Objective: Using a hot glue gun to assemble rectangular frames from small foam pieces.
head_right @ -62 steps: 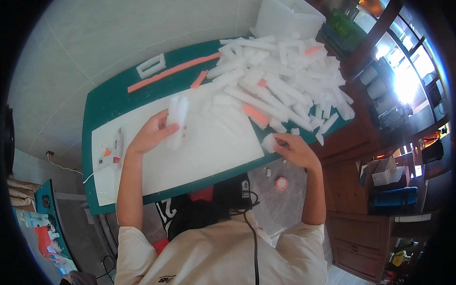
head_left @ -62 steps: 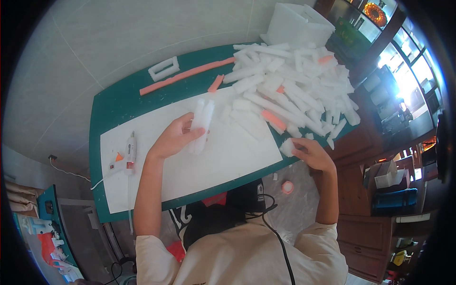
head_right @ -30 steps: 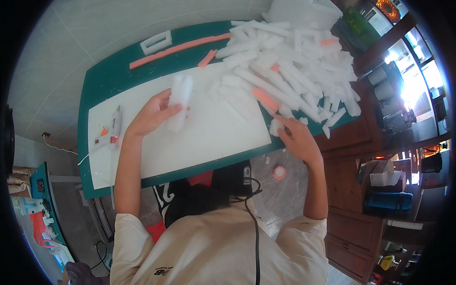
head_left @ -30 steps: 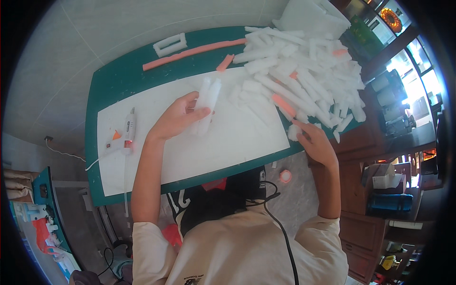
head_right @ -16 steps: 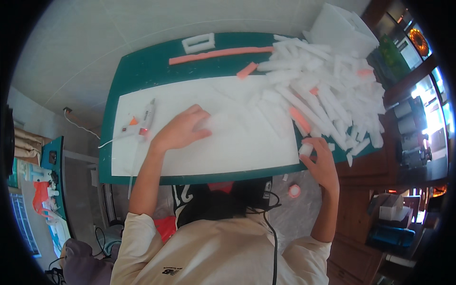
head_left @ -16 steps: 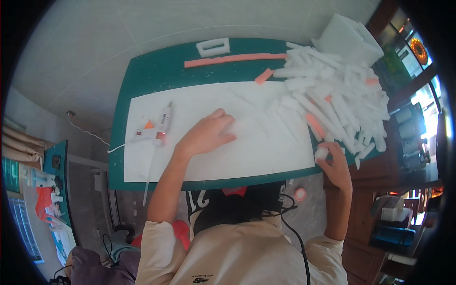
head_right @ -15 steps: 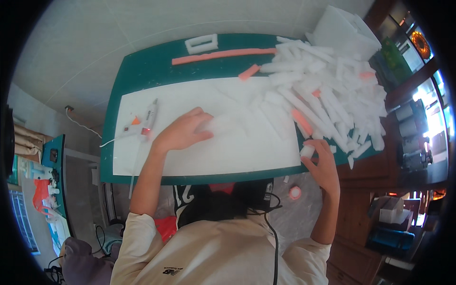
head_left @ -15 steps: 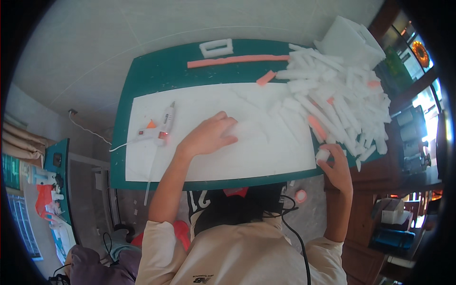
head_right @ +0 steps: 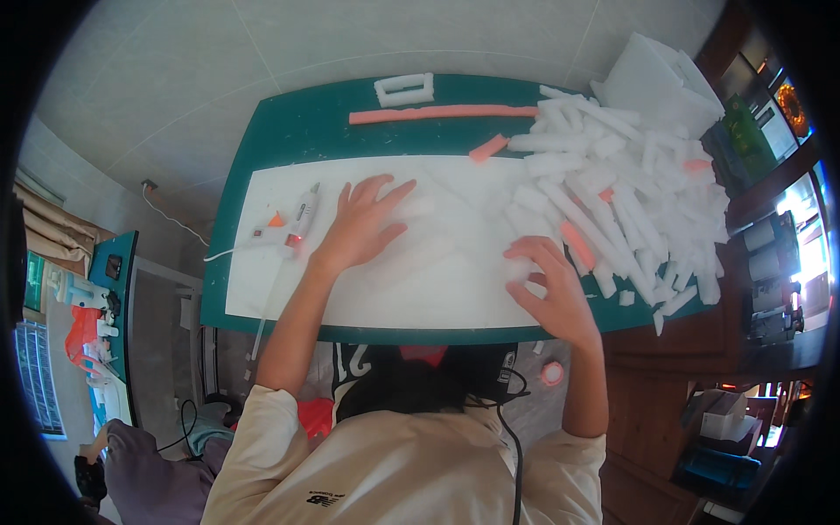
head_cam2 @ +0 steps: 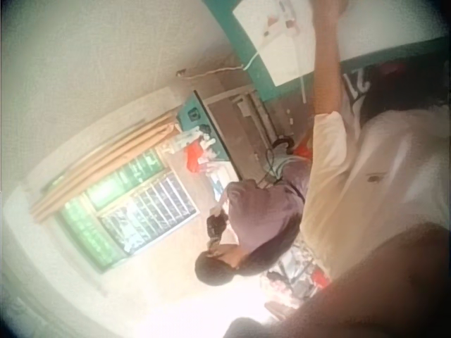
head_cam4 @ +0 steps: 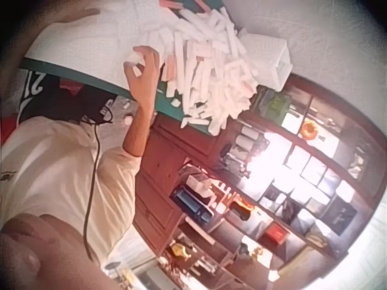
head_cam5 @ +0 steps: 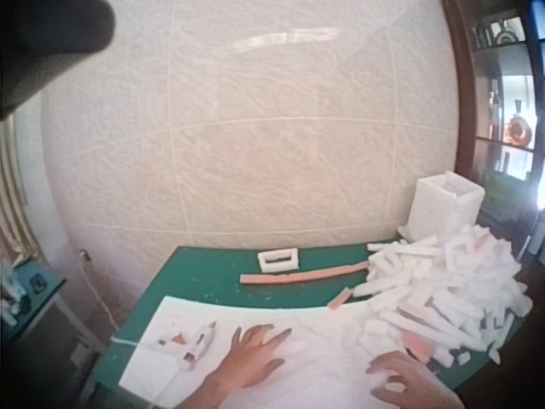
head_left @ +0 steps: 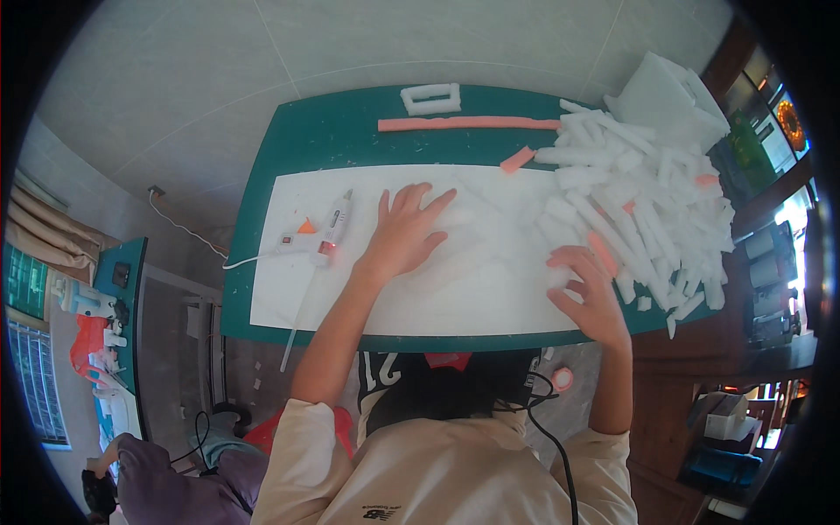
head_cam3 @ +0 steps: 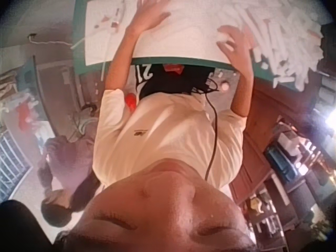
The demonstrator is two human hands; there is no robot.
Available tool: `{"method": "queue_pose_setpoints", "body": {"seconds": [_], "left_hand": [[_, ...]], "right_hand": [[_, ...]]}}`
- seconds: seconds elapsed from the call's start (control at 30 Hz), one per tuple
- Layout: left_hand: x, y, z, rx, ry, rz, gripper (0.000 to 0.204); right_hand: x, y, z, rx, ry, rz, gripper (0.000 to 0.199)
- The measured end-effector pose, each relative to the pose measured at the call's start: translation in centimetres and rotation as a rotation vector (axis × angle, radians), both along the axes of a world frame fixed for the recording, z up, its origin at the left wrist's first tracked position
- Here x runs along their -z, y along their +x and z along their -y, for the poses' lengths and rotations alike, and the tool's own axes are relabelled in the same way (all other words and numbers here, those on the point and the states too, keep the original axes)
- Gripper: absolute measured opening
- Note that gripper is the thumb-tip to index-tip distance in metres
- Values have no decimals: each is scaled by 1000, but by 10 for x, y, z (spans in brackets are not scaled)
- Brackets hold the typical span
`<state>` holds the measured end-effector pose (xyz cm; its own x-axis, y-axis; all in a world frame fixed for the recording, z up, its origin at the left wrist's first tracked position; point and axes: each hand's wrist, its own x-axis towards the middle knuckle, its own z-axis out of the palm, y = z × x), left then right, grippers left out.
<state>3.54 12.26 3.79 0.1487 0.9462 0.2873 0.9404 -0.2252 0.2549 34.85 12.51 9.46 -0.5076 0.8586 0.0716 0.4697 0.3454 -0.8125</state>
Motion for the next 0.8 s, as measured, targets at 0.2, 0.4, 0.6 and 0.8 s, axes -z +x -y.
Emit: {"method": "queue_pose_setpoints", "body": {"seconds": [0.2, 0.4, 0.6, 0.8], "left_hand": [[-10, 25, 29, 44, 168, 119, 62], [3, 31, 61, 110, -138, 157, 44], [17, 12, 73, 15, 12, 109, 45], [14, 19, 78, 13, 101, 226, 46]], "right_hand": [[29, -20, -14, -76, -148, -127, 38], [34, -30, -18, -69, -213, -214, 37], [38, -33, -22, 6, -82, -138, 36], [51, -32, -22, -34, 411, 135, 43]]}}
